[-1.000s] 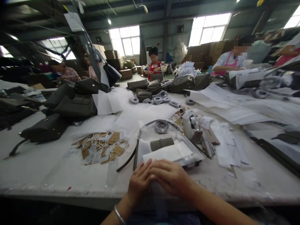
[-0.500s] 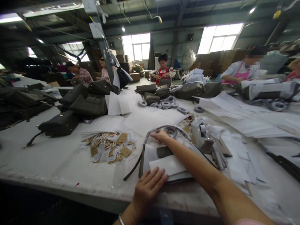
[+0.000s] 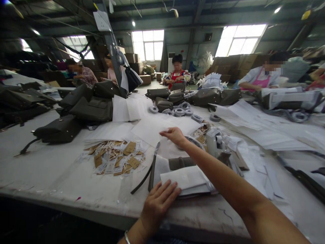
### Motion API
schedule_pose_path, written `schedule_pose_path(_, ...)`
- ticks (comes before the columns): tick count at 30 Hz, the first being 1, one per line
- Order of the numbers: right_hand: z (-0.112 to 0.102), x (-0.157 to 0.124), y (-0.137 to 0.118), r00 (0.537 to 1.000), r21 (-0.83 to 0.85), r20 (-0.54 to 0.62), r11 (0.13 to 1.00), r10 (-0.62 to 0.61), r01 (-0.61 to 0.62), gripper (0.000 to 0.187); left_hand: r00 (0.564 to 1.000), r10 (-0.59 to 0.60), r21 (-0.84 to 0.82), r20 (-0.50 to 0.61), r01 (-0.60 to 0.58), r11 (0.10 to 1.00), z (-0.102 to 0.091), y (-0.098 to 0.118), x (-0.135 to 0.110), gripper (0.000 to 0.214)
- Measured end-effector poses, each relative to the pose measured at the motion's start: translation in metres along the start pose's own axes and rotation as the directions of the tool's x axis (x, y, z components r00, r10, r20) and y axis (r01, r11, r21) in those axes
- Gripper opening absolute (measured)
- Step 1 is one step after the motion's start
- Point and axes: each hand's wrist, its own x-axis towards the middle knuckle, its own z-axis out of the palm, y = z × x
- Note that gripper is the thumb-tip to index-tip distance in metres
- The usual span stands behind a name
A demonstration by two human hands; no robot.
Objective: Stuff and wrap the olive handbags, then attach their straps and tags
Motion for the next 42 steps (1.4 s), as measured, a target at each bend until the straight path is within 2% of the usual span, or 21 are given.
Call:
schedule_pose_path(3,-0.006,-0.022,-0.022,0.997,-0.008,0.050,0.999,-0.051,0.051,0.045,1.000,-0.003,0.003,0.023,0.003,1.000,-0.002,-0.001,0.001,0.040)
schedule_pose_path(6,-0.010,-0.065,-0.037,0.978,-0.058,0.154,0.987,-0.140,0.150,0.032,0.998,0.003,-0.018,0.066,-0.002,1.000,-0.004,-0.003,0.002,0.041)
schedule_pose_path(8,-0.010,-0.098,-0.038,0.948,-0.112,0.242,0.965,-0.206,0.238,0.023,0.996,0.012,-0.043,0.085,-0.009,0.999,-0.005,-0.004,0.002,0.041)
schedule_pose_path(10,-0.009,-0.129,-0.029,0.908,-0.136,0.313,0.933,-0.280,0.334,0.028,0.997,-0.005,-0.083,0.080,0.012,0.996,-0.004,-0.004,0.001,0.037)
schedule_pose_path(12,-0.005,-0.153,-0.014,0.869,-0.160,0.332,0.887,-0.366,0.434,0.032,0.997,-0.051,-0.133,0.053,0.058,0.989,-0.001,-0.005,-0.001,0.032)
schedule_pose_path(16,0.005,-0.182,0.018,0.842,-0.299,0.231,0.788,-0.487,0.538,0.032,0.995,-0.075,-0.197,-0.067,0.061,0.978,0.003,-0.004,-0.004,0.028)
schedule_pose_path(19,0.010,-0.192,0.030,0.842,-0.305,0.188,0.785,-0.505,0.539,0.034,0.992,-0.088,-0.205,-0.089,0.069,0.976,0.002,-0.003,-0.005,0.028)
schedule_pose_path(25,0.013,-0.196,0.035,0.872,-0.313,0.147,0.814,-0.467,0.489,0.036,0.987,-0.139,-0.198,-0.086,0.120,0.973,0.000,-0.001,-0.003,0.027)
schedule_pose_path(30,0.015,-0.194,0.036,0.826,-0.290,0.252,0.774,-0.505,0.562,0.041,0.977,-0.186,-0.229,-0.108,0.158,0.961,0.002,-0.001,-0.008,0.026)
schedule_pose_path(34,0.015,-0.195,0.032,0.814,-0.338,0.304,0.743,-0.495,0.578,0.045,0.969,-0.212,-0.245,-0.125,0.176,0.953,0.009,-0.001,-0.016,0.031)
schedule_pose_path(39,0.015,-0.196,0.026,0.810,-0.389,0.374,0.716,-0.452,0.579,0.040,0.968,-0.213,-0.316,-0.136,0.162,0.935,0.014,-0.002,-0.020,0.052)
schedule_pose_path(42,0.014,-0.194,0.027,0.794,-0.398,0.421,0.697,-0.439,0.596,0.040,0.969,-0.193,-0.305,-0.156,0.138,0.942,0.013,-0.003,-0.018,0.066)
